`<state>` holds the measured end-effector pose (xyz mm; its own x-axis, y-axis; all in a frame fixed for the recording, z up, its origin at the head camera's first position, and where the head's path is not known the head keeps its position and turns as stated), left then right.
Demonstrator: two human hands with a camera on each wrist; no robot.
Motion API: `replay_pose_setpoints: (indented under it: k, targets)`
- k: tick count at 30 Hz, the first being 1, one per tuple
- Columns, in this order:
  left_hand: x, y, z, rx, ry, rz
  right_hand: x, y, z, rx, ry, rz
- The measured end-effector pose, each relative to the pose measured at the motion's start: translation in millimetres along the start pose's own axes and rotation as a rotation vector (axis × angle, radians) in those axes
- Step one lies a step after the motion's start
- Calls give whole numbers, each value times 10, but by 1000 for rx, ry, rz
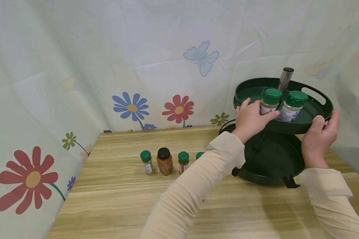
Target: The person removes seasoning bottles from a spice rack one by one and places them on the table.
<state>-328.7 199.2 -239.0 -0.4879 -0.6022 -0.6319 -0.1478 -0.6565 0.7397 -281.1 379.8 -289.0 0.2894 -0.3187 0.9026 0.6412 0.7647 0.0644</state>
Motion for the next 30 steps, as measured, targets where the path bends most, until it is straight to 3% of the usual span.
replay_pose_setpoints:
  k: [7, 20, 27, 30]
  targets:
    - [9, 12, 0, -24, 15, -102, -25, 8, 2, -1, -21, -26]
    - [-1, 99, -42, -102, -66, -273, 80, 3, -50, -13, -38, -46]
    - [11, 123, -111, -127, -76, -462, -18, 21, 4, -11, -49, -53]
    - [20, 149, -144, -123, -97, -502, -32, 24, 14, -9, -41, -48]
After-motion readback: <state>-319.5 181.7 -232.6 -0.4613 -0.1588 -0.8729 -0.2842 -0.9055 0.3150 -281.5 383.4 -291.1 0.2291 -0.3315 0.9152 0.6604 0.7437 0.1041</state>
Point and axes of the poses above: each hand's wrist, its own z-axis towards the middle knuckle, its own y-axis out of the back of the hand, x = y × z, the point moved 4 cm from there along z, towards the middle knuckle, and after that the axes turned 10 degrees about x, right-handed, at the moved point
